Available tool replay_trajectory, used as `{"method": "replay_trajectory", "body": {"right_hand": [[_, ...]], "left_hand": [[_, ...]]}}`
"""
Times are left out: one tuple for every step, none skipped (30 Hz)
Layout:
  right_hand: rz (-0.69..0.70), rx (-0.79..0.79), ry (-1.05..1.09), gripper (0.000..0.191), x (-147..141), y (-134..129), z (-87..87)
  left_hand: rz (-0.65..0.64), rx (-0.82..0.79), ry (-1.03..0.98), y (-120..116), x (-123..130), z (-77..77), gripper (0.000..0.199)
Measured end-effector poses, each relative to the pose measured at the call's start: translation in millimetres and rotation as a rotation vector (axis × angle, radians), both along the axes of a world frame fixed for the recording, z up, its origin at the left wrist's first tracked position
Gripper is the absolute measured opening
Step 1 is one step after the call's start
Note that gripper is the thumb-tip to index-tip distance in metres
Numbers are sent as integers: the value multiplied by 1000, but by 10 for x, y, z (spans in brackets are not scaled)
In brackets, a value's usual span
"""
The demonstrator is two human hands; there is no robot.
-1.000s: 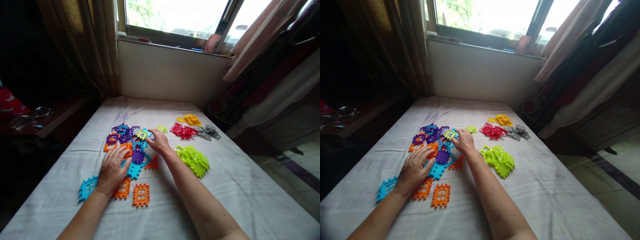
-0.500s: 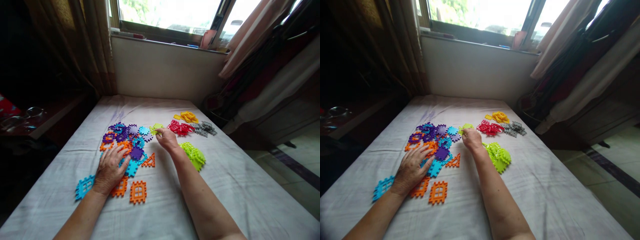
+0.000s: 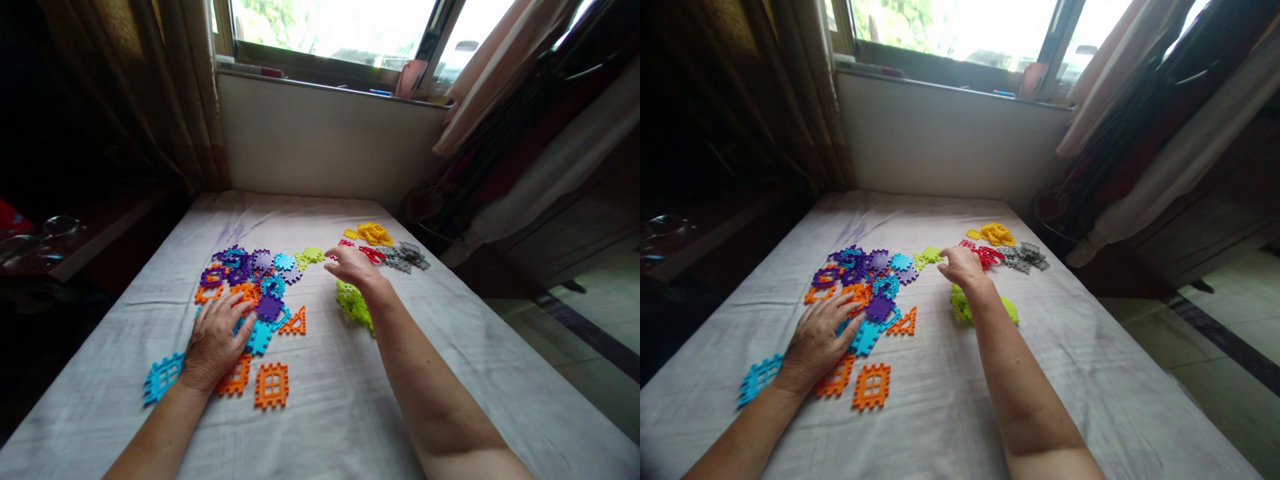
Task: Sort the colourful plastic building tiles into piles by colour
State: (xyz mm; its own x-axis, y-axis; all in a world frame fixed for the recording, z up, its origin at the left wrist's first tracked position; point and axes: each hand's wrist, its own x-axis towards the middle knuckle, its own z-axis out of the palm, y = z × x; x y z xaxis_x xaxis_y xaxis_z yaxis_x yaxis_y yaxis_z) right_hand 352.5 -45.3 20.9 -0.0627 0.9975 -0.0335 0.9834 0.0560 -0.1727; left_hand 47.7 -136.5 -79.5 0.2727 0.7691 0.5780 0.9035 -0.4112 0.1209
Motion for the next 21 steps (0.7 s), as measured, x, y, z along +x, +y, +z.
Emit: {"method": "replay_trajectory", "body": {"right_hand": [[10, 38, -32, 44, -74, 125, -59], [23, 56, -60, 48, -141, 243, -127], [32, 53, -83, 51, -198, 349, -197], [38, 34, -99, 52, -243, 436, -265], [40, 5, -110, 51, -274, 504, -324], [38, -23, -118, 49, -291, 550, -371], [33, -39, -121, 45, -296, 576, -401], [24, -40, -115, 41, -288, 584, -413], [12, -25, -101, 38, -268, 576, -407], [-3, -1, -79, 37, -236, 555, -384], [-20, 26, -50, 37, -190, 523, -347], [-34, 48, -15, 39, -131, 481, -301], [-44, 56, 25, 41, -60, 430, -248], [-50, 43, 67, 43, 21, 370, -196], [-49, 16, 109, 45, 109, 303, -146], [-41, -21, 146, 46, 200, 229, -103], [-31, -58, 173, 47, 291, 149, -69], [-21, -93, 187, 46, 376, 66, -45], [-13, -121, 189, 46, 454, -16, -28], [-3, -150, 181, 45, 521, -94, -18], [8, -179, 168, 45, 574, -162, -12]], "left_hand": [[-2, -4, -4, -1, 1, 5, 39], [-3, -8, -9, -3, 2, 9, 38], [-3, -12, -15, -5, 3, 13, 37], [-1, -14, -21, -7, 5, 15, 37], [0, -16, -25, -9, 6, 17, 37], [2, -17, -27, -11, 8, 17, 37], [3, -17, -26, -13, 9, 15, 37], [5, -18, -25, -14, 11, 14, 38], [7, -21, -24, -15, 12, 12, 38], [10, -26, -25, -16, 14, 12, 38], [13, -32, -28, -17, 17, 12, 38], [17, -38, -33, -19, 20, 15, 38], [18, -43, -38, -21, 23, 19, 38], [17, -48, -43, -24, 27, 25, 38], [15, -52, -48, -26, 30, 31, 38], [15, -57, -53, -27, 33, 38, 37], [17, -62, -57, -28, 35, 43, 37], [21, -67, -61, -28, 36, 47, 37], [24, -70, -63, -27, 36, 50, 37], [27, -73, -65, -25, 36, 50, 37], [26, -76, -66, -22, 34, 50, 37]]}}
